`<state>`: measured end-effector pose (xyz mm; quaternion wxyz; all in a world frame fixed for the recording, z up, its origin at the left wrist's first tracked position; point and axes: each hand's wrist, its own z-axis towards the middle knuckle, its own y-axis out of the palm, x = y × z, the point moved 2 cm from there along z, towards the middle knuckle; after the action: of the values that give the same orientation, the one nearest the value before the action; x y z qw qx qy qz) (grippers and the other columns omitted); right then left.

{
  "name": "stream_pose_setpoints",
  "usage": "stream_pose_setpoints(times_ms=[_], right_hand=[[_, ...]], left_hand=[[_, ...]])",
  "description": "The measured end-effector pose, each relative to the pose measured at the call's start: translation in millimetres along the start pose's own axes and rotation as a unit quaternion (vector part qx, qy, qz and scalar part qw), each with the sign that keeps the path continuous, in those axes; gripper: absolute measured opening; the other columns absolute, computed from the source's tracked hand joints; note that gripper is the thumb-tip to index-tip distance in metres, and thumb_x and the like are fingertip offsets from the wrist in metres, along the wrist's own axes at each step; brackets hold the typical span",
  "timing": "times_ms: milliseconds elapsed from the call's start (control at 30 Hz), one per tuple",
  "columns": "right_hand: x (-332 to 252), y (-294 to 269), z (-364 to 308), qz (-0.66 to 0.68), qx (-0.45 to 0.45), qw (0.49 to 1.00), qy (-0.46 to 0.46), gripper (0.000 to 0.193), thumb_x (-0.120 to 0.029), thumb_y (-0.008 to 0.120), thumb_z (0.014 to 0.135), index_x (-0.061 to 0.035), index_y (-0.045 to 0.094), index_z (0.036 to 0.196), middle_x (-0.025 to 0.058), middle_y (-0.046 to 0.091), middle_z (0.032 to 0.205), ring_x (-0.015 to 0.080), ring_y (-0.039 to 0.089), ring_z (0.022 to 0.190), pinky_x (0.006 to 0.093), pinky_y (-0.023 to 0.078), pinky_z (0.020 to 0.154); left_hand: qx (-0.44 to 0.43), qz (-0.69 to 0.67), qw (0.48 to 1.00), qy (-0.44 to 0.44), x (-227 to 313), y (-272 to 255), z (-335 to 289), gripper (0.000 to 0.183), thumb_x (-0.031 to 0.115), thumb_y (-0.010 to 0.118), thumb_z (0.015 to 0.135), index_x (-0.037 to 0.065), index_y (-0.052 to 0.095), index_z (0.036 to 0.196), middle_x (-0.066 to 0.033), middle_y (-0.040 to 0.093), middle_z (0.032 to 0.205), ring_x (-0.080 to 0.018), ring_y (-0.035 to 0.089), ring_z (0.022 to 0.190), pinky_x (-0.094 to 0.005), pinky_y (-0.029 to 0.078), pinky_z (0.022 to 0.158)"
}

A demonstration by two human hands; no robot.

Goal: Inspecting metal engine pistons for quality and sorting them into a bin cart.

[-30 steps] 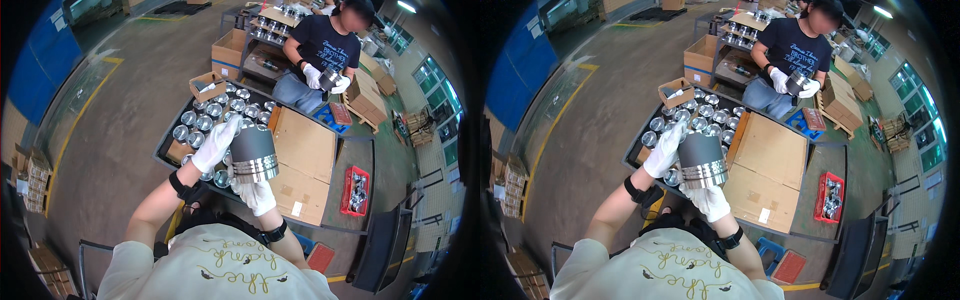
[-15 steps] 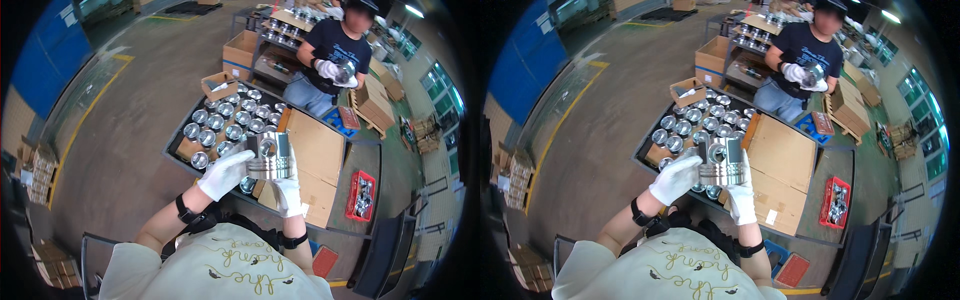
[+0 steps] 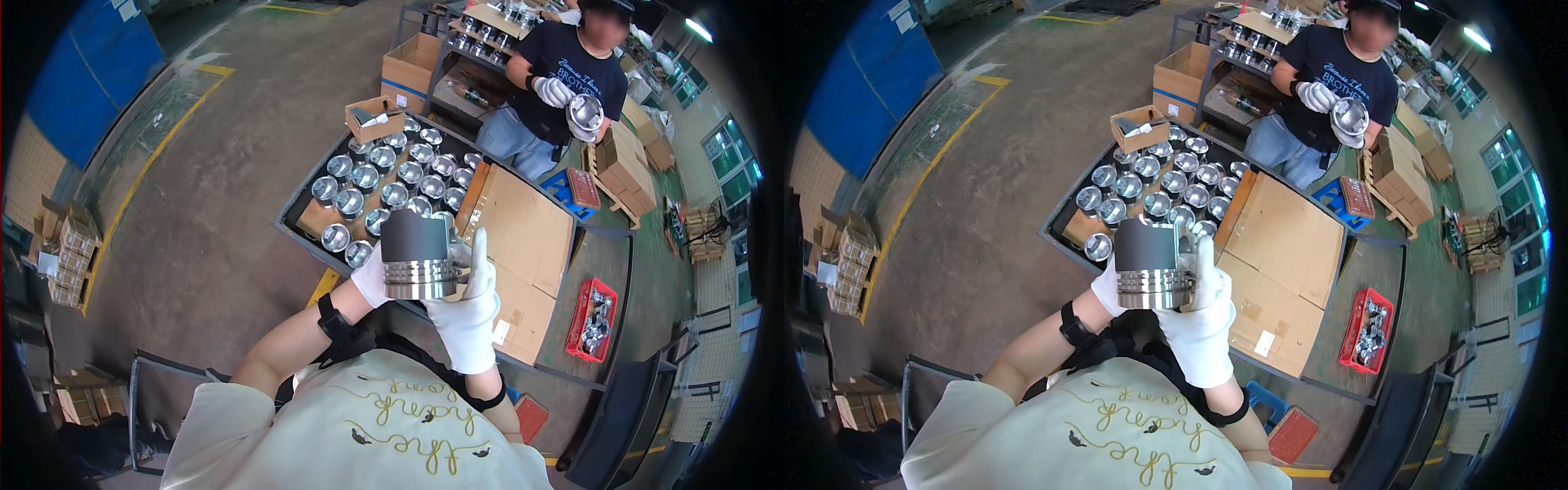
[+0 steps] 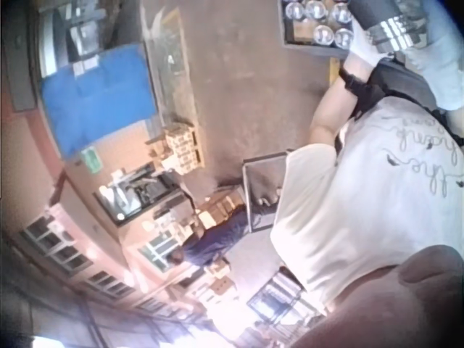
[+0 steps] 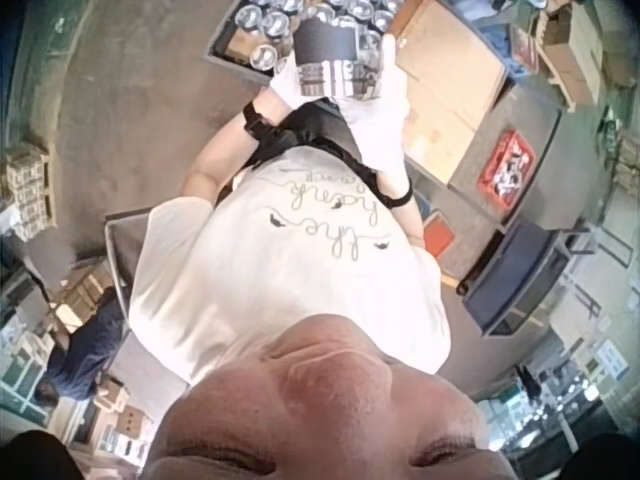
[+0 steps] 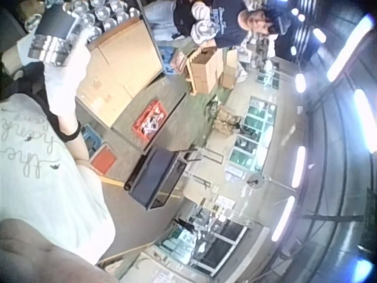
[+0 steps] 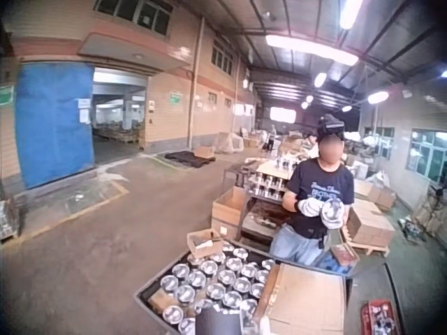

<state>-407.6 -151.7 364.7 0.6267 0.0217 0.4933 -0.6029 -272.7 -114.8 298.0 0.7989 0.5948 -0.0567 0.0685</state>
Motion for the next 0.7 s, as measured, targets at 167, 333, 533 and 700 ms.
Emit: stream_pose_setpoints(times_ms=[167,333,533,700], right_hand=[[9.5,-3.4,-8.2,0.033,-0.018,0.999,-0.017,0.1,-0.007,0.083,0.061,-0.0022,0.027,0.144,0.0128,0.057,0.115,0.0261,0.058,0.102,0.0359,0.05,0.083],[52.8,20.2,-30.6,0.429,-0.018,0.883,0.192,0.095,-0.013,0.075,0.078,-0.0093,0.013,0.149,0.0155,0.038,0.141,0.025,0.04,0.129,0.0408,0.033,0.108],[57.4,-6.6,-25.1,0.244,-0.094,0.96,0.097,0.05,-0.04,0.036,0.1,-0.0106,0.036,0.14,0.0111,0.048,0.133,0.0215,0.048,0.121,0.0376,0.038,0.104],[71.5,-3.5,-38.7,0.758,0.019,0.529,0.38,0.055,-0.048,0.038,0.097,-0.0069,0.046,0.132,0.0111,0.055,0.126,0.0239,0.055,0.112,0.0395,0.046,0.096]], left_hand=[[-0.019,-0.003,1.0,-0.02,-3.3,-0.3,0.9,0.046,0.032,0.023,0.102,0.003,0.039,0.135,-0.0148,0.049,0.132,-0.0281,0.051,0.12,-0.0454,0.043,0.102],[0.193,0.304,0.928,0.097,-10.1,-2.5,-5.7,0.04,0.016,0.04,0.096,0.002,0.04,0.133,-0.0145,0.053,0.127,-0.0267,0.055,0.115,-0.0396,0.045,0.1],[0.087,0.798,0.584,0.119,-29.6,69.8,-2.1,0.104,0.021,0.086,0.062,-0.002,0.022,0.141,-0.0196,0.047,0.132,-0.0312,0.051,0.119,-0.0389,0.041,0.101],[-0.003,0.802,0.587,0.114,-40.9,48.6,-5.1,0.115,0.027,0.088,0.056,-0.005,0.019,0.142,-0.0246,0.044,0.132,-0.0354,0.049,0.12,-0.0415,0.039,0.102]])
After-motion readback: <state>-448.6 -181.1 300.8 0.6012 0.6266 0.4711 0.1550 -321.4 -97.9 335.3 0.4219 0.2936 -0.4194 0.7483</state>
